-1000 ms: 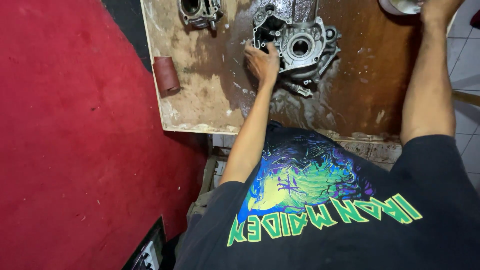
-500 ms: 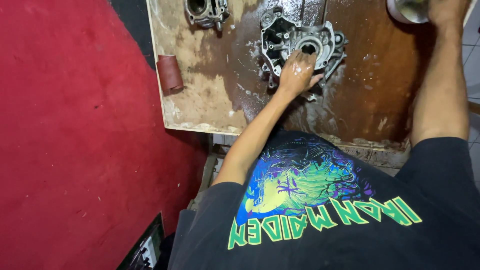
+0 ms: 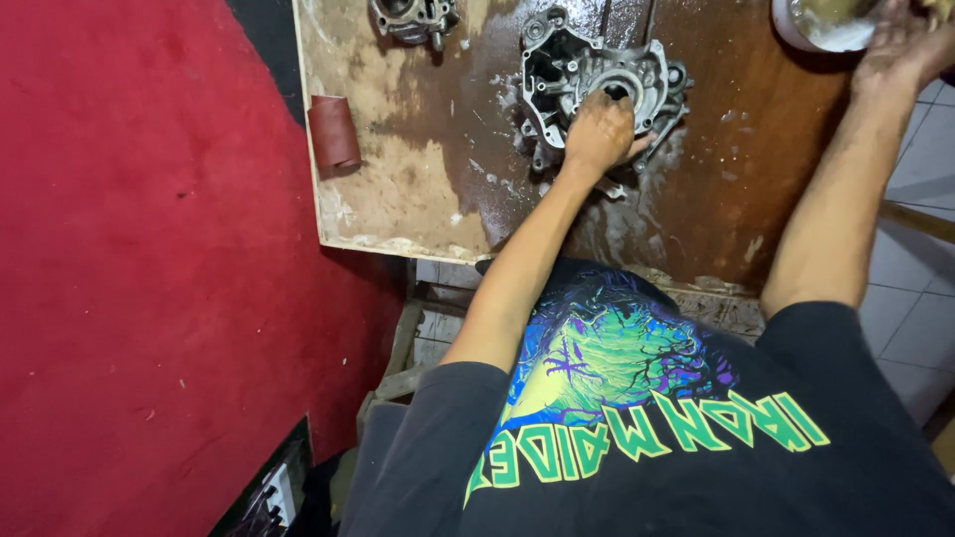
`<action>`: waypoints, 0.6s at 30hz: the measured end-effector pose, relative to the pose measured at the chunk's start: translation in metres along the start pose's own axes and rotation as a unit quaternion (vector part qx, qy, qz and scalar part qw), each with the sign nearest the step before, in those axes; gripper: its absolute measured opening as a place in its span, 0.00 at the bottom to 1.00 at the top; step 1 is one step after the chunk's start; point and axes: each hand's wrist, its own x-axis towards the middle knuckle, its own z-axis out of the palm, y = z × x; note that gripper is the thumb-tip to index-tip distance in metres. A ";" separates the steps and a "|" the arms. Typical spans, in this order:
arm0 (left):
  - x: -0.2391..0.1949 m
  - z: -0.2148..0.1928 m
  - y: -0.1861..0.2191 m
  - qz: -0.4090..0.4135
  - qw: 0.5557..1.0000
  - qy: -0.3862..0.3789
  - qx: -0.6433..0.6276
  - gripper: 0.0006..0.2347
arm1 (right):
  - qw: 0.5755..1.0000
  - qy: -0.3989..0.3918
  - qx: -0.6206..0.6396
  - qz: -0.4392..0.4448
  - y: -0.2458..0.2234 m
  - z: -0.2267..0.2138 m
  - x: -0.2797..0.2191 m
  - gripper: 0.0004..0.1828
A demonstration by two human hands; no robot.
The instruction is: Cleaning a motorcycle engine crankcase using a brush and a cleaning solution.
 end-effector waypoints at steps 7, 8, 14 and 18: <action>-0.002 0.005 0.005 -0.005 0.999 0.032 0.002 0.27 | 0.993 0.010 0.078 0.087 0.009 0.114 -0.121 0.29; -0.002 -0.003 0.006 -0.014 1.000 -0.006 0.010 0.27 | 0.995 -0.041 -0.059 0.073 0.020 0.140 -0.142 0.31; -0.029 -0.042 -0.011 -0.114 0.967 0.188 -0.130 0.22 | 0.786 -0.364 -0.492 -0.088 0.087 0.245 -0.242 0.17; -0.042 -0.011 -0.046 -0.396 0.841 0.346 -0.124 0.30 | 0.648 -0.470 -0.578 -0.157 0.109 0.293 -0.281 0.15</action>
